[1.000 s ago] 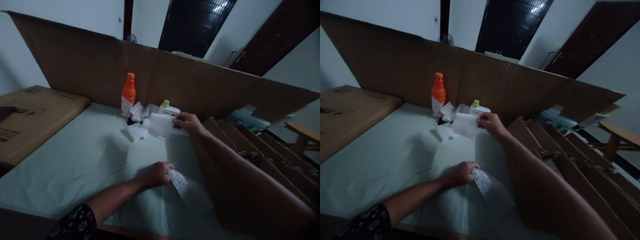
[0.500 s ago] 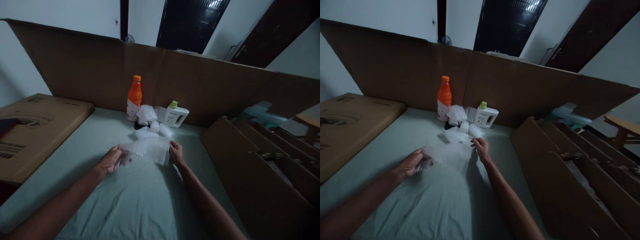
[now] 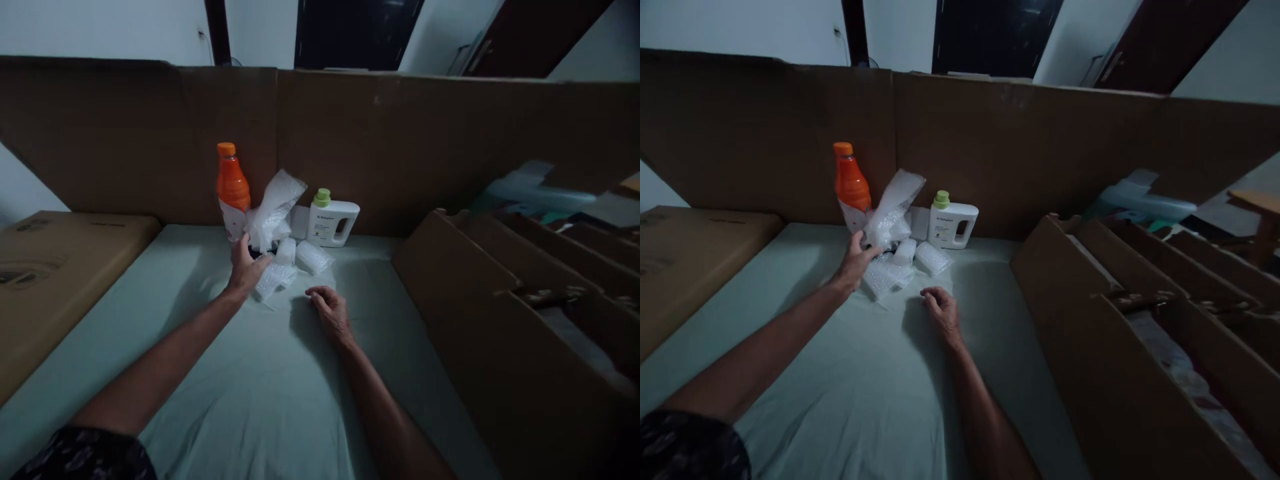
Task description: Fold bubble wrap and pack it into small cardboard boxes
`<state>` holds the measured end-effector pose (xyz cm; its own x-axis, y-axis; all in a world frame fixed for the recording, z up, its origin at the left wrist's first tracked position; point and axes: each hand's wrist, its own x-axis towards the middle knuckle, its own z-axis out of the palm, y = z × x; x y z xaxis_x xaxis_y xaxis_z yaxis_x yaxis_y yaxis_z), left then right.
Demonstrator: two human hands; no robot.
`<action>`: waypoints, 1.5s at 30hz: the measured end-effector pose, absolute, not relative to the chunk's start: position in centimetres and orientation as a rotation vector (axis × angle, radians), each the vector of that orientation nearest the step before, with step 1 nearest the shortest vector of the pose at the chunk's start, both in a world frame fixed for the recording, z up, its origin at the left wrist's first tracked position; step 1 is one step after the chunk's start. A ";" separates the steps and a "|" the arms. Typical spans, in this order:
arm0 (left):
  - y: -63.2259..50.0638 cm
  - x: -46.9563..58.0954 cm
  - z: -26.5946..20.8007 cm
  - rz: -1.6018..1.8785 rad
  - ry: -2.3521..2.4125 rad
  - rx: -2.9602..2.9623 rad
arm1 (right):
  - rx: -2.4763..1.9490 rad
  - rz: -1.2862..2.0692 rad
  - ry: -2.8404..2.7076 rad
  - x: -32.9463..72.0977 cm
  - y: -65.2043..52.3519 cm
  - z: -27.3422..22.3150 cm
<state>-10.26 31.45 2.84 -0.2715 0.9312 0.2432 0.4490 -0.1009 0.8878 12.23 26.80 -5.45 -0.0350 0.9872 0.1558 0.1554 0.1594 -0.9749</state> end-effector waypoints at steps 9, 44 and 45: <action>34.6 -7.7 4.4 0.942 2.057 2.310 | -1.163 1.032 -1.411 12.1 27.1 -6.3; 6.4 -17.3 -11.5 0.846 1.622 2.702 | -1.393 0.901 -1.572 11.3 26.1 -4.9; 5.2 -17.6 -11.9 0.846 1.577 2.763 | -1.400 0.886 -1.587 11.3 25.9 -4.4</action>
